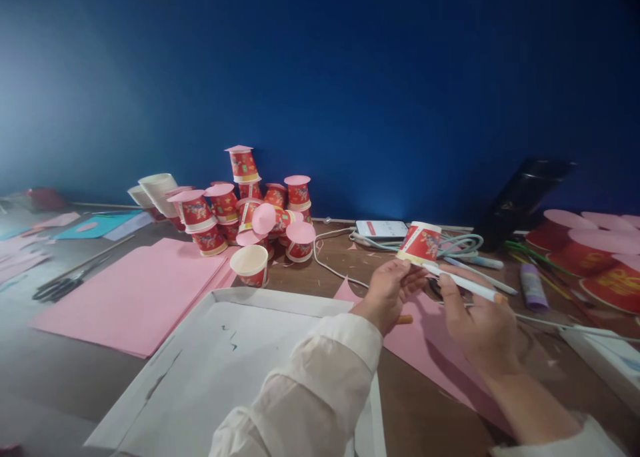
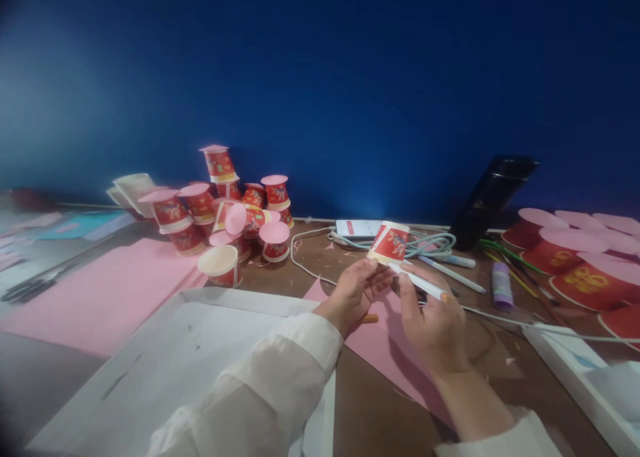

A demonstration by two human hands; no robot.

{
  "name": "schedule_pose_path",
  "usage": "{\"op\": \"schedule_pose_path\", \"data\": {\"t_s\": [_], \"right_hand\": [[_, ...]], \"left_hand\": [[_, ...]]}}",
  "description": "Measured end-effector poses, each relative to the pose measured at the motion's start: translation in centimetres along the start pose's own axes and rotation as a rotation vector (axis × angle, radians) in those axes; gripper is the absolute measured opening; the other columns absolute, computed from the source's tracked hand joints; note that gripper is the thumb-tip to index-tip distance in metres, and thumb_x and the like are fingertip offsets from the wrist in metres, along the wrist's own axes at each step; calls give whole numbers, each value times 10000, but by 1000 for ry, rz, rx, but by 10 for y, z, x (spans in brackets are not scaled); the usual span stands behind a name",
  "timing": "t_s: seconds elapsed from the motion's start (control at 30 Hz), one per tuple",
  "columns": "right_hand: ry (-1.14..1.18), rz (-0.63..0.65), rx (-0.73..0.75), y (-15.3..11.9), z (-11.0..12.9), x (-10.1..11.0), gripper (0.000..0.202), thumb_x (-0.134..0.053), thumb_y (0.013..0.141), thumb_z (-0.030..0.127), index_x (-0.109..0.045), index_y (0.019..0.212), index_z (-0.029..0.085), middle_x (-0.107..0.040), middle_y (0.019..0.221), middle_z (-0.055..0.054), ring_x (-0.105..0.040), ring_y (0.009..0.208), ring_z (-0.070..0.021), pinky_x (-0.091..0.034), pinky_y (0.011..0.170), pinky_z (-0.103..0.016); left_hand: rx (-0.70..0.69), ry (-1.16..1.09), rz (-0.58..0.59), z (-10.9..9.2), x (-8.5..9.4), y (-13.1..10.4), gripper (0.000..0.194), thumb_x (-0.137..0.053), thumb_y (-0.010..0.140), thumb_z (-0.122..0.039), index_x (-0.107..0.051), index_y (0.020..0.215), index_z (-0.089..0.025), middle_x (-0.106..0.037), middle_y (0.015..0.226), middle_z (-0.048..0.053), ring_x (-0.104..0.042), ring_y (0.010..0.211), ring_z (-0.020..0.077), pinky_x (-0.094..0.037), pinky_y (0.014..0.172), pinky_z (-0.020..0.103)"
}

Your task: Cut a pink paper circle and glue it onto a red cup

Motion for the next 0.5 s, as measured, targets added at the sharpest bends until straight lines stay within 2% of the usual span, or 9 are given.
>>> {"op": "schedule_pose_path", "data": {"t_s": [0.23,0.4,0.5], "right_hand": [[-6,12,-13,2,2,1,267,-569,1035,366,-771,1104,205,-836,1059,-108,-794,1023,-260,-612,929,-365],[2,-20,-30,3,3,3,255,-570,1034,358,-769,1103,216,-833,1075,-112,-788,1039,-267,-603,965,-390],[21,21,-48,3,4,4,241,-576,1026,357,-775,1087,235,-835,1067,-100,-789,1043,-275,-611,961,-402]], "left_hand": [[1,23,-4,0,0,0,213,-839,825,-274,-653,809,-171,-763,807,74,-783,901,229,-576,954,358],[12,17,-16,-2,-2,-1,172,-805,861,-241,-654,829,-165,-758,809,71,-782,887,221,-566,933,345],[17,16,-21,-2,-3,-1,216,-842,833,-261,-649,825,-164,-750,799,73,-782,897,234,-559,962,362]]}}
Point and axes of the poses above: each hand's wrist, its own y-axis towards the middle knuckle, its own x-axis out of the back of the hand, z = x × y, the point moved 2 cm from there along y, towards the middle knuckle
